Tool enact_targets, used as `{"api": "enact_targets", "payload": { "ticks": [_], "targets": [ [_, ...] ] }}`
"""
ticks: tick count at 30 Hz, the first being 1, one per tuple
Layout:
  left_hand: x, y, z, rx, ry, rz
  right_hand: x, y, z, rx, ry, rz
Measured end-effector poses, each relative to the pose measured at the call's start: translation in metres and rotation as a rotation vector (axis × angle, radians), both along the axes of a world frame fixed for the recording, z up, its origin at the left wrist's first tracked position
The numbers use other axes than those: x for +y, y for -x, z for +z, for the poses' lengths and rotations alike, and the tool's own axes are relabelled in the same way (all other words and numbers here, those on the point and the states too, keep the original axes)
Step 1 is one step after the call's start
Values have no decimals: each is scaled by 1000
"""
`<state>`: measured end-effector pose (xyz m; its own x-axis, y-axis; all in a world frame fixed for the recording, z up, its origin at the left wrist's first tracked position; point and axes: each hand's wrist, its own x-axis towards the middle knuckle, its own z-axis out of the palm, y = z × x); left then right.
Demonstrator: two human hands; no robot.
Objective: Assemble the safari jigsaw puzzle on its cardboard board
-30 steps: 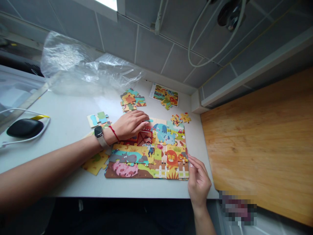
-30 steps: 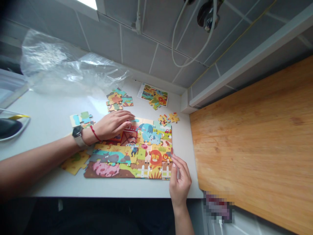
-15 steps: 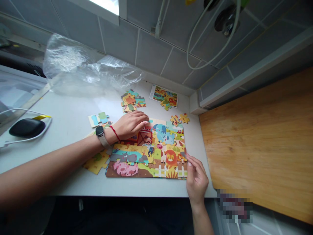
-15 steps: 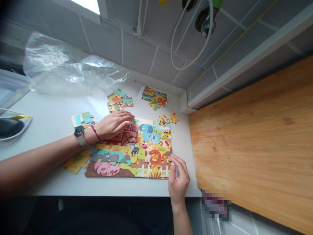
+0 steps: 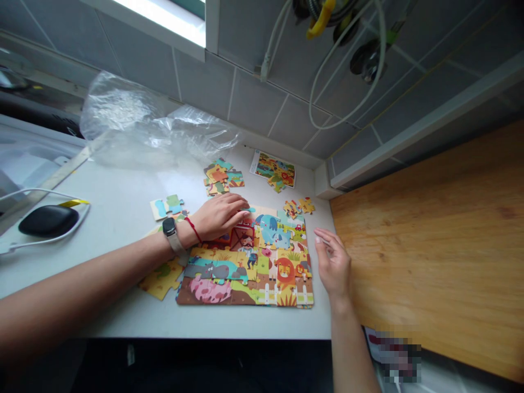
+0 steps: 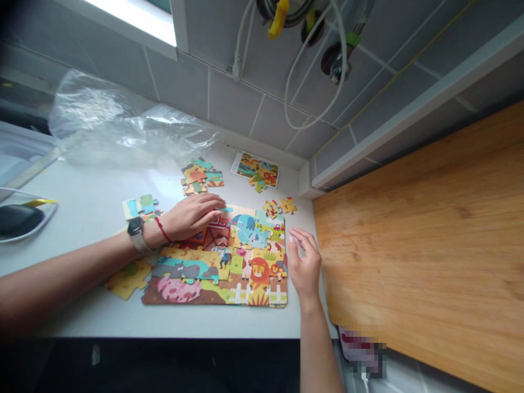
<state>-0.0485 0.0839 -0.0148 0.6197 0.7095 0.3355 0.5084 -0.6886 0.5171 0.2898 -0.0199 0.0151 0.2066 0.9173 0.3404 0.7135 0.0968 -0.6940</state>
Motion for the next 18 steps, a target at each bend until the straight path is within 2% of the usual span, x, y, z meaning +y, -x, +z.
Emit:
{"api": "enact_targets", "payload": {
  "ticks": [5,8,13,18],
  "targets": [
    [-1,-1,-1,32,-34,-4,74,-5,-5,52,81,8],
    [-2,-1,0,44,-53,-1,99,10,-12,13,43,78],
    [-4,0,2,48,-72,-2,98,32,-22,-92,-154,109],
    [-2,3,7,-33,-63,-12,93,24,-27,73,-142,33]
  ]
}}
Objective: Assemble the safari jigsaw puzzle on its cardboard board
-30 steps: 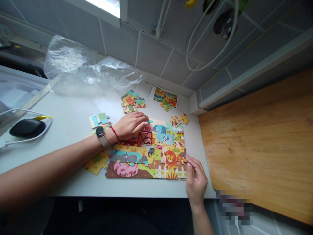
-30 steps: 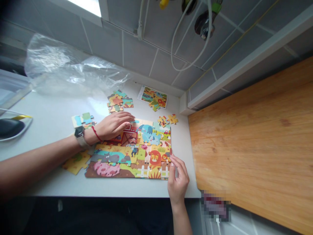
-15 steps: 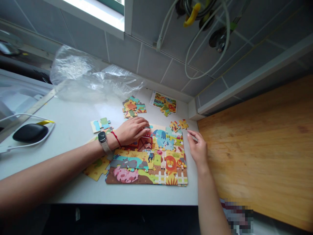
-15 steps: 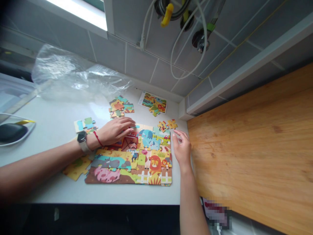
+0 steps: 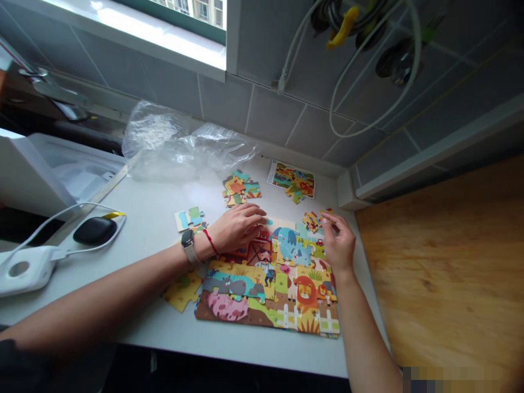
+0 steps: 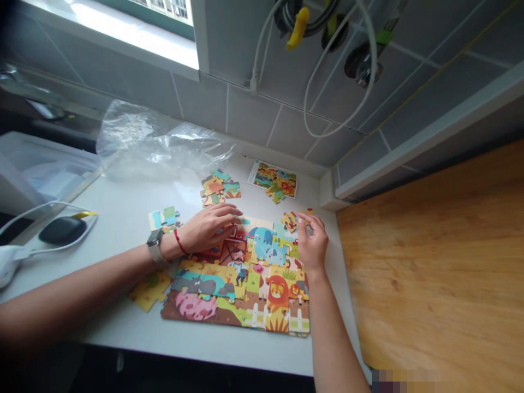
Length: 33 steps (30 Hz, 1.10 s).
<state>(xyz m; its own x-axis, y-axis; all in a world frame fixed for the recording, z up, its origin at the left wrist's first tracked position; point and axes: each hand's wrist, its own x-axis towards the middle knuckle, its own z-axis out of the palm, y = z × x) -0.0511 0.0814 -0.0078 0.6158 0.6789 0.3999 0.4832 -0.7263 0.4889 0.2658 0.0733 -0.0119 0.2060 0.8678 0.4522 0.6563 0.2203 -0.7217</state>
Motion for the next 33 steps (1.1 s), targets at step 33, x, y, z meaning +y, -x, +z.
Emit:
{"api": "enact_targets", "payload": {
  "ticks": [33],
  "targets": [
    [48,72,-9,349,47,722,2,-2,-7,112,37,33]
  ]
}}
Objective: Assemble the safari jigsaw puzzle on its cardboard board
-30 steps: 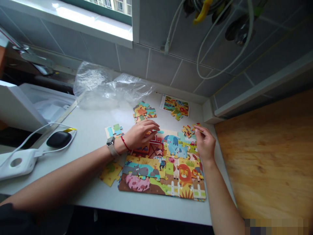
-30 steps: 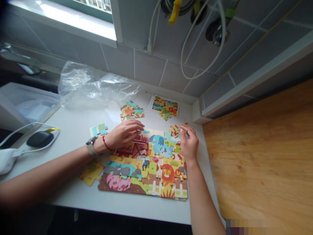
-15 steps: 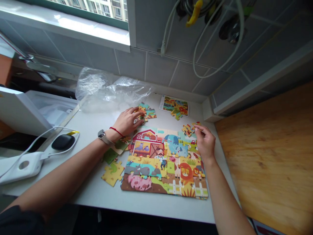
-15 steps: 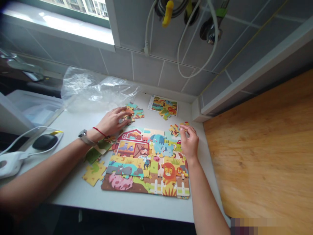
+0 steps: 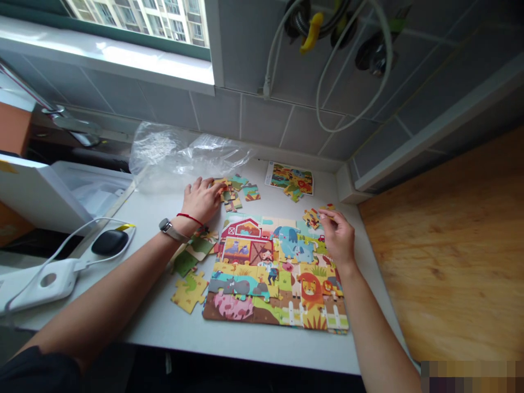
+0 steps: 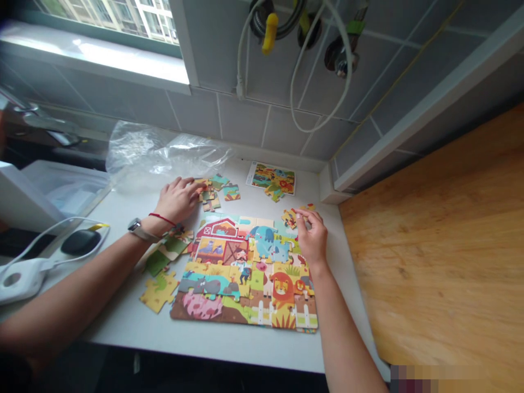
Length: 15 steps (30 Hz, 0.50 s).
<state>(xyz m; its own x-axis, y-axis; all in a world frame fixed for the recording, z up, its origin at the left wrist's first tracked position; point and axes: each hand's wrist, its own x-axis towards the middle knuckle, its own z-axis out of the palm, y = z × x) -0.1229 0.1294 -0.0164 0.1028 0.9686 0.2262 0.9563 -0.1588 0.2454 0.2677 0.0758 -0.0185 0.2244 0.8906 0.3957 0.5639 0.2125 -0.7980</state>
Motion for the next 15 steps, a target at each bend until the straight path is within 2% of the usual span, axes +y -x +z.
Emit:
{"api": "enact_targets", "payload": {
  "ticks": [3,7,9,11,13,15],
  "targets": [
    [1,3,4,29,27,33,0,0,-1,0,4,23],
    [0,-4,11,82,6,71,1,2,-1,15,22,9],
    [4,-10,12,78,-1,4,1,3,0,28,27,5],
    [12,-16,13,66,28,-121,1,5,0,32,25,7],
    [23,-21,12,71,69,-234,1,6,0,36,18,9],
    [37,-25,12,87,99,-296,1,6,0,46,13,6]
  ]
}}
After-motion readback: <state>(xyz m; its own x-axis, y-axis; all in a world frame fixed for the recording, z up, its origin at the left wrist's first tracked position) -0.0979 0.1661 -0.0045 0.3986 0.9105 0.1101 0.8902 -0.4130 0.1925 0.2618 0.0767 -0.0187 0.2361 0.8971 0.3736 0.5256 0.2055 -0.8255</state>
